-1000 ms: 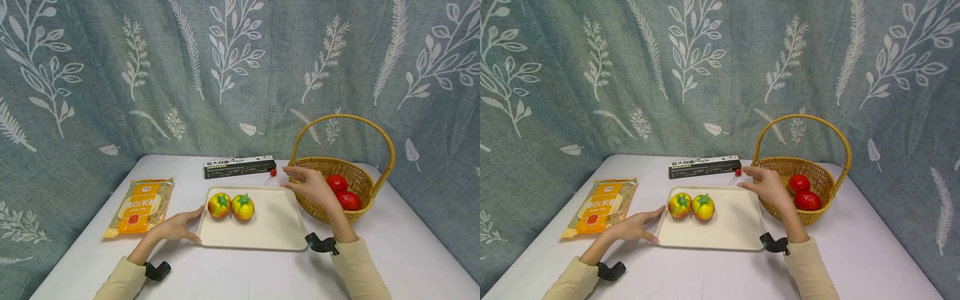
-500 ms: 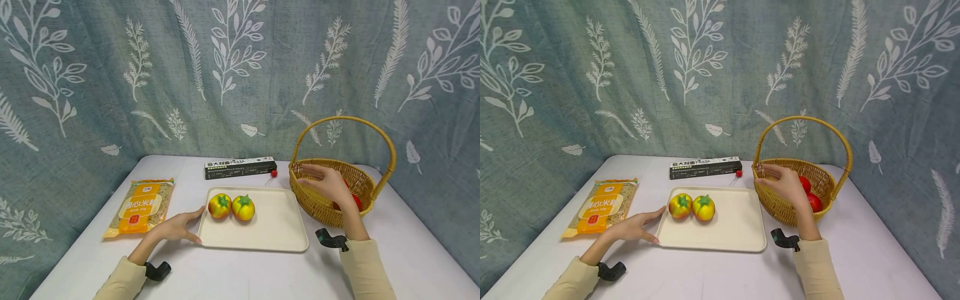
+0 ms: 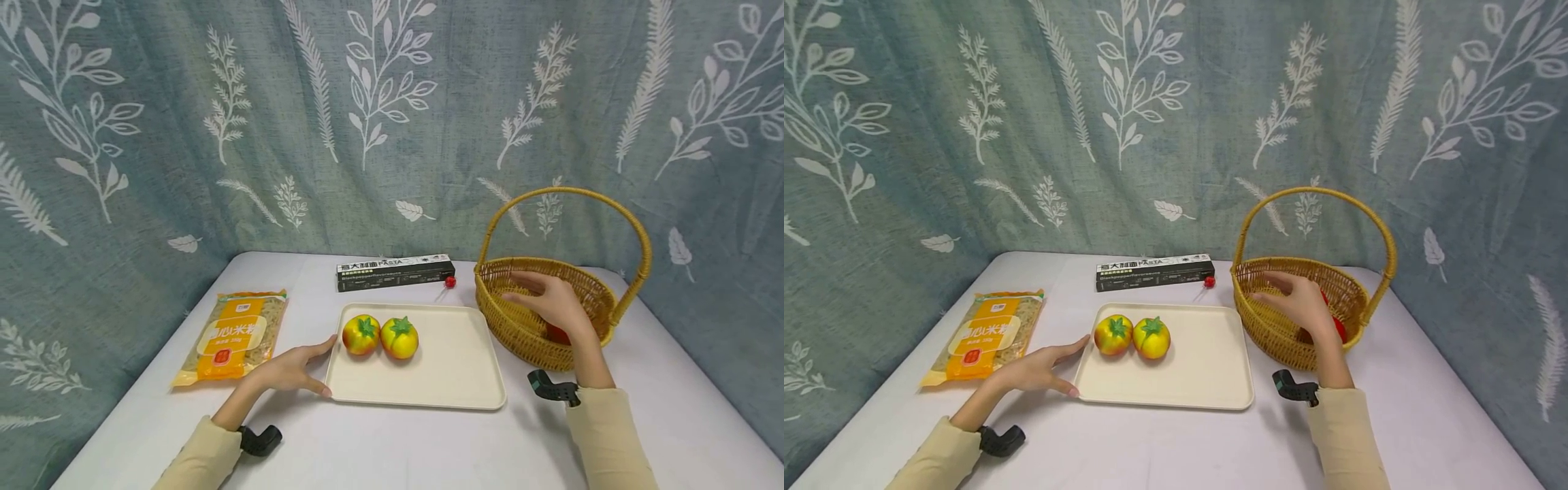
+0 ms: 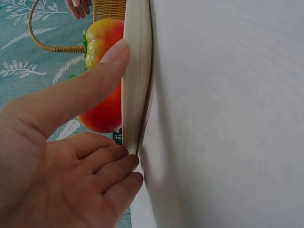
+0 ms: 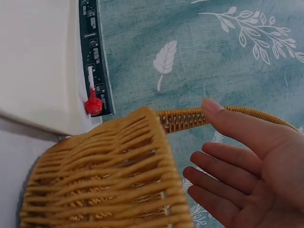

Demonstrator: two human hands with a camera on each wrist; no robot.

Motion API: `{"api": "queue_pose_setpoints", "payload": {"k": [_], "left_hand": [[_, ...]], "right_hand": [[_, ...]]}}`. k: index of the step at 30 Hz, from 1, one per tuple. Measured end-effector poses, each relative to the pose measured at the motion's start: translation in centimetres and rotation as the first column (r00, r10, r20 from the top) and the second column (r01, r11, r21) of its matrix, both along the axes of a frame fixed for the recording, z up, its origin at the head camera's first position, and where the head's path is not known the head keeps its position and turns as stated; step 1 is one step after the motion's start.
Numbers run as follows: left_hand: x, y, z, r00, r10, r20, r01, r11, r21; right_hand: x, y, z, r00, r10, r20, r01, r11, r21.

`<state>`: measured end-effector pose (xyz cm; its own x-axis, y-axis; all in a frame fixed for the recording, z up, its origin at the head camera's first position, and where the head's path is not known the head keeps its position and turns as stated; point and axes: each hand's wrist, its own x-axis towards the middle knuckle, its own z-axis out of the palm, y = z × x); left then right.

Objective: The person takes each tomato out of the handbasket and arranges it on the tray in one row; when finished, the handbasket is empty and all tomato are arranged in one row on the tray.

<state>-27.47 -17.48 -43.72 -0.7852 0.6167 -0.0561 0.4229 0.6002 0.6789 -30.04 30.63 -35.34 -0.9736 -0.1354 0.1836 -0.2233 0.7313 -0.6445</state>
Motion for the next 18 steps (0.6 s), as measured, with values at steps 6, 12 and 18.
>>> {"api": "queue_pose_setpoints", "payload": {"k": [6,12,18], "left_hand": [[-0.1,0.1,-0.1,1.0,0.0,0.003,0.0,1.0,-0.004],[0.0,0.2,0.1,1.0,0.001,0.007,-0.001,1.0,-0.001],[0.1,0.2,0.3,1.0,0.004,0.011,-0.004,1.0,0.003]], "right_hand": [[-0.4,1.2,-0.4,1.0,0.002,0.014,-0.003,0.997,0.079],[-0.9,2.7,-0.1,0.998,0.049,0.044,-0.055,0.988,0.141],[-1.2,4.2,0.0,0.99,0.12,0.073,-0.133,0.97,0.203]]}}
